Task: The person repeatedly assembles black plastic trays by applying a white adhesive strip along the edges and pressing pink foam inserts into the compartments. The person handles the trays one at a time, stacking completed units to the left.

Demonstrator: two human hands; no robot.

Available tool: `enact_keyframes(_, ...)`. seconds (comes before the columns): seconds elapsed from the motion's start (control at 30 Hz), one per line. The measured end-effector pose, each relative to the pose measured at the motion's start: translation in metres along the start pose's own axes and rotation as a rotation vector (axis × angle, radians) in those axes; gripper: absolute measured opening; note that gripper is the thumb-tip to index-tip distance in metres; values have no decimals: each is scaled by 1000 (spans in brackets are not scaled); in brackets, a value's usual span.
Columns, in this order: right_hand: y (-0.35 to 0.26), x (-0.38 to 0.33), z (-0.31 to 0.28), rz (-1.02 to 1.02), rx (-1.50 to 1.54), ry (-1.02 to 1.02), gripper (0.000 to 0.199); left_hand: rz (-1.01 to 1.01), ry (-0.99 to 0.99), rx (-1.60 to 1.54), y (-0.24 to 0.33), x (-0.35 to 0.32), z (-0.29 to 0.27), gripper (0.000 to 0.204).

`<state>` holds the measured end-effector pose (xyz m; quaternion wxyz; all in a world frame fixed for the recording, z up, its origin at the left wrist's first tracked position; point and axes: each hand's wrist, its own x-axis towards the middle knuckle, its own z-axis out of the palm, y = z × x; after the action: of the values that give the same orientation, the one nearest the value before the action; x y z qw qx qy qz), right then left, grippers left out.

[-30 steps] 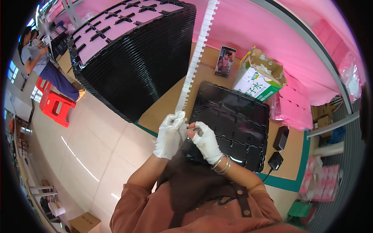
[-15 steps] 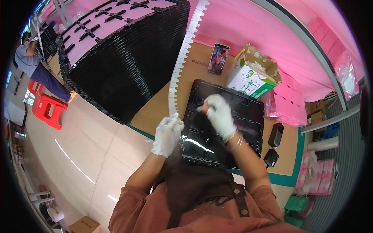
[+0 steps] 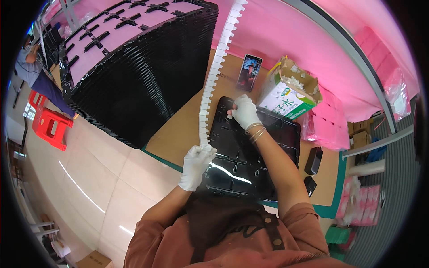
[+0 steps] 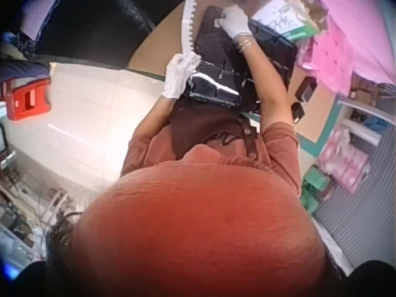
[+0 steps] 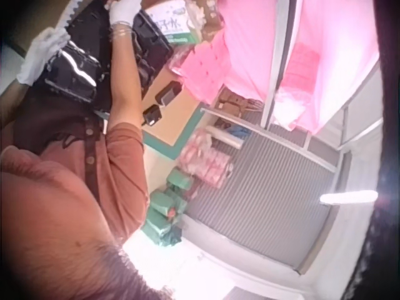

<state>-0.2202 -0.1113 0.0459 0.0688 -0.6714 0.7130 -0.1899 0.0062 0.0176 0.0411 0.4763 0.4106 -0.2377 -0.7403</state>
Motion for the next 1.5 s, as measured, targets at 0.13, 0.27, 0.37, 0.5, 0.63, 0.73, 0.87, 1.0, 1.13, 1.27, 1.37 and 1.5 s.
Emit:
enact_keyframes(0.13,-1,-11,-8,5,33,-18,33,-2,29,-116,0,-1,0,18)
enact_keyframes(0.27,-26,-65,-23,222,384,187,33,17,-22,-247,7,-1,-3,16)
enact_keyframes(0.37,-55,-121,-41,226,756,-51,14,74,-64,-288,11,-4,10,12)
enact_keyframes(0.5,-93,-161,-30,318,1257,-146,13,94,-32,-262,6,-9,27,10)
enact_keyframes(0.63,-92,-163,-26,386,1394,-199,13,111,-13,-259,0,-16,34,7)
enact_keyframes(0.73,-89,-167,-27,453,1505,-221,13,133,-16,-260,-3,-19,35,9)
enact_keyframes(0.87,-87,-173,-23,446,1513,-179,14,81,0,-259,-4,-17,35,11)
enact_keyframes(1.0,-91,-178,-25,383,1274,24,13,-14,-93,44,18,-14,33,12)
enact_keyframes(1.13,-93,-181,-40,-200,572,416,15,26,-106,-17,17,-1,31,12)
enact_keyframes(1.27,-69,-175,-80,-155,662,382,16,72,-80,9,8,16,21,14)
enact_keyframes(1.37,10,-154,-130,-90,534,390,16,95,-100,142,2,17,13,22)
enact_keyframes(1.5,167,-143,-164,396,545,104,5,192,-43,286,0,10,23,22)
